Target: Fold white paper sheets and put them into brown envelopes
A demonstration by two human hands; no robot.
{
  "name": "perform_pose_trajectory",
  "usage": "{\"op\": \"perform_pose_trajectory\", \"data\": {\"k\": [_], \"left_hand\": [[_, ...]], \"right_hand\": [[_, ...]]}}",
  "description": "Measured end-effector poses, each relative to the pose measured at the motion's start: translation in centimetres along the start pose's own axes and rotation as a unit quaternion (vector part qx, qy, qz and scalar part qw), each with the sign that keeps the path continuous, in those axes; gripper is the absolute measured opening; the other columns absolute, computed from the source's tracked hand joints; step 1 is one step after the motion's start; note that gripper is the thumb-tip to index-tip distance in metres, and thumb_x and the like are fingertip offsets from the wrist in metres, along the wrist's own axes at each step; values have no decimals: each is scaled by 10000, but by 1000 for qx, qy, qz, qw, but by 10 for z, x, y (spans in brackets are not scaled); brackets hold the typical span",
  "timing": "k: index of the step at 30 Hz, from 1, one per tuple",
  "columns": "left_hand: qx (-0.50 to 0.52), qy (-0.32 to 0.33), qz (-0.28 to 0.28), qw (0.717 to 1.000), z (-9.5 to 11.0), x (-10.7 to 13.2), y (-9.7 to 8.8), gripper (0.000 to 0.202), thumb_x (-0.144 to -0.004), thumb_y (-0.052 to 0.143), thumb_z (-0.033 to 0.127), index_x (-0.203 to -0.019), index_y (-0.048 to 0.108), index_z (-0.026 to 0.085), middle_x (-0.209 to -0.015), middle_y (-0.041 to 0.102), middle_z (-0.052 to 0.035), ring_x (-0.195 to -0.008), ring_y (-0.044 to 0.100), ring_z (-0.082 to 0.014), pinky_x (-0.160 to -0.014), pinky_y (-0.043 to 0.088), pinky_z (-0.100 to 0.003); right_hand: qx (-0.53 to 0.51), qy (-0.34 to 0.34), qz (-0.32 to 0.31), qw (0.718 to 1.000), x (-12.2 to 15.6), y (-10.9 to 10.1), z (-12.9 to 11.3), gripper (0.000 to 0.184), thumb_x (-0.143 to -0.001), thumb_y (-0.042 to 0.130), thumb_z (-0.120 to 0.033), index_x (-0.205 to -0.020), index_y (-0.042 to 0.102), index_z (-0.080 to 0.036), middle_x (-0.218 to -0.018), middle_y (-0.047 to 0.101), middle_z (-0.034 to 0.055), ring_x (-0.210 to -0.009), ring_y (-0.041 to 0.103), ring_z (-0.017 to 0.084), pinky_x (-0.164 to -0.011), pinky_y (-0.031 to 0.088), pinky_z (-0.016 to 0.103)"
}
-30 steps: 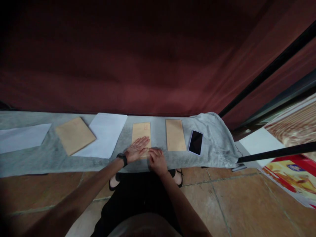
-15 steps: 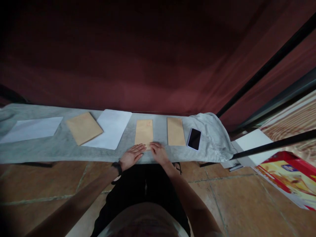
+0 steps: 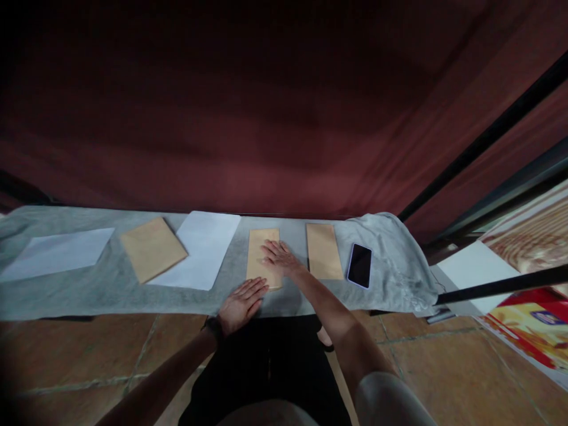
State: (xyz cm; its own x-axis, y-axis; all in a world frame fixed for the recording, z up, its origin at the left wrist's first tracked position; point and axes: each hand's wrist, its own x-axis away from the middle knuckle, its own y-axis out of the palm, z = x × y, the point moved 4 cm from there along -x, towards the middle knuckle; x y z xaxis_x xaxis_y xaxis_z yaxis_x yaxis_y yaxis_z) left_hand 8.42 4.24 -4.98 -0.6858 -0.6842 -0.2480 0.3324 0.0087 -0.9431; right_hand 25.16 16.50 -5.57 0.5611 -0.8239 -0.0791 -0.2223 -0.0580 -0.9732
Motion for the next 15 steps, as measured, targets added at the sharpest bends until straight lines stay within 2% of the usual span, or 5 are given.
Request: {"op": "perform_pose_trajectory", "data": {"k": [5, 10, 15], "left_hand": [[13, 8, 2, 1000, 1, -1, -4, 447, -1001, 440, 290, -1440, 506, 229, -1526, 482, -60, -1435, 415, -210, -1185, 381, -447], [20, 5, 1, 1000, 1, -1, -4, 457, -1001, 441, 285, -1449, 494, 217, -1532, 474, -70, -1446, 396, -220, -1189, 375, -457], [27, 4, 7, 1000, 0, -1, -2, 473, -994, 446, 276, -1465, 476, 243, -1531, 476, -64, -1441, 405, -222, -1189, 372, -469]], "right_hand": [[14, 31, 55, 998, -34, -2, 20, 580, -1016, 448, -379, -1542, 346, -157, -1624, 283, 115, -1507, 276, 242, -1255, 156, 472], [12, 78, 39, 996, -57, 2, 30, 632, -1022, 385, -427, -1551, 306, -91, -1634, 241, 146, -1522, 227, 262, -1259, 116, 487], [9, 146, 37, 989, -61, 1, 30, 717, -1014, 362, -486, -1551, 267, -21, -1635, 205, 189, -1533, 181, 294, -1260, 76, 487]]}}
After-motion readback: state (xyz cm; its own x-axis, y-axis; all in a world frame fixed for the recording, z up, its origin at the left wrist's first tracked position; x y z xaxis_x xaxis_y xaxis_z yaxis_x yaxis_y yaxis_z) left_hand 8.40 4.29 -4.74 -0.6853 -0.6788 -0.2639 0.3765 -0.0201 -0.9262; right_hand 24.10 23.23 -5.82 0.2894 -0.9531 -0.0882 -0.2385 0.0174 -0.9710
